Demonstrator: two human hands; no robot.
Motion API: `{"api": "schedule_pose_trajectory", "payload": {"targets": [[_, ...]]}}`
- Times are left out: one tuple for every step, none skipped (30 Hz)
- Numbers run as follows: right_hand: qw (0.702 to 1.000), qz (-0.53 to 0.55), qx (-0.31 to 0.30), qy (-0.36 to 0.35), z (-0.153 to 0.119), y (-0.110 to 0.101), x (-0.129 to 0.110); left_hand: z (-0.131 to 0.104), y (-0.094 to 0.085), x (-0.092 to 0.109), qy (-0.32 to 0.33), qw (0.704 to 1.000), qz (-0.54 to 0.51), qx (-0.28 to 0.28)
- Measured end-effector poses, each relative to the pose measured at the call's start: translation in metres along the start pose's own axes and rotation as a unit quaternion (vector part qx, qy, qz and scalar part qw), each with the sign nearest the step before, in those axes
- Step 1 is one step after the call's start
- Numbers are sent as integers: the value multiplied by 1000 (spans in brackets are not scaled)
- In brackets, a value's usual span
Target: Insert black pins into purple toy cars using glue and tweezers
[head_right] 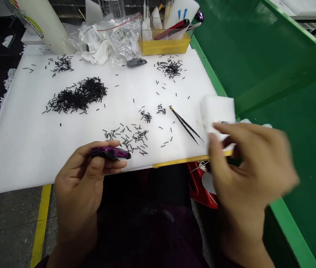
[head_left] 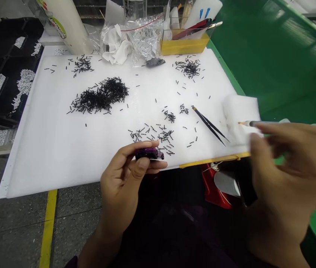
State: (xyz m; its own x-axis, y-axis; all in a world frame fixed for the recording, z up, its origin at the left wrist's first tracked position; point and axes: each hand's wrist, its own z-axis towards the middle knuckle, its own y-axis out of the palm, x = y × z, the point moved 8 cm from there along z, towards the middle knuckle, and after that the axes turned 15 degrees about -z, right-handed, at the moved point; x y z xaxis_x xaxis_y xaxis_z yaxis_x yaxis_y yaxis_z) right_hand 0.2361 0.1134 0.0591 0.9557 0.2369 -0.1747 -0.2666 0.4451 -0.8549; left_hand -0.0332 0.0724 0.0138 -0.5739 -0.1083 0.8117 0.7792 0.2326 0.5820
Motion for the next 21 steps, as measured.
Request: {"api": "schedule_pose_trajectory", "payload": {"targets": [[999, -46, 12, 14, -1, 0, 3, -2, -2, 3, 2, 1000, 9, 15], [997, -81, 4, 20, 1, 6, 5, -4, -3, 5, 1, 999, 17, 29], [994, -104, -15, 20, 5, 16, 9, -7, -3, 7, -1, 999, 24, 39], [992, -115, -43, 13, 10, 27, 12, -9, -4, 8, -4, 998, 30, 48], [992, -114, -59, 13, 14, 36, 15, -11, -4, 8, -10, 998, 35, 53], [992, -105, -62, 20, 18, 41, 18, -12, -4, 7, -18, 998, 39, 55], [994, -85, -58, 34, 20, 43, 20, -13, -4, 6, -27, 997, 41, 55], [996, -48, -46, 58, 20, 42, 20, -13, -4, 4, -34, 997, 42, 53], [995, 11, -35, 88, 18, 40, 19, -13, -4, 2, -41, 997, 41, 50], [988, 94, -24, 119, 14, 39, 16, -13, -5, 0, -47, 997, 40, 46], [971, 188, -18, 145, 9, 39, 10, -12, -5, -2, -50, 997, 37, 38], [947, 278, -19, 161, 4, 41, 1, -12, -4, -4, -54, 997, 34, 31], [921, 352, -22, 163, -2, 43, -9, -12, -4, -5, -58, 997, 32, 27], [902, 403, -22, 153, -6, 45, -21, -12, -3, -7, -60, 997, 29, 25], [892, 430, -19, 138, -11, 46, -31, -12, -3, -7, -61, 997, 28, 29], [889, 440, -15, 125, -15, 47, -38, -12, -3, -8, -62, 997, 27, 34], [890, 441, -11, 114, -19, 49, -44, -12, -3, -9, -63, 997, 27, 39], [893, 438, -9, 104, -23, 51, -48, -12, -4, -9, -62, 997, 28, 44], [894, 436, -10, 99, -26, 54, -50, -12, -3, -9, -60, 997, 28, 45], [895, 434, -12, 98, -29, 57, -50, -12, -3, -9, -59, 997, 29, 46], [896, 434, -12, 98, -31, 59, -50, -11, -3, -9, -59, 997, 30, 45]]}}
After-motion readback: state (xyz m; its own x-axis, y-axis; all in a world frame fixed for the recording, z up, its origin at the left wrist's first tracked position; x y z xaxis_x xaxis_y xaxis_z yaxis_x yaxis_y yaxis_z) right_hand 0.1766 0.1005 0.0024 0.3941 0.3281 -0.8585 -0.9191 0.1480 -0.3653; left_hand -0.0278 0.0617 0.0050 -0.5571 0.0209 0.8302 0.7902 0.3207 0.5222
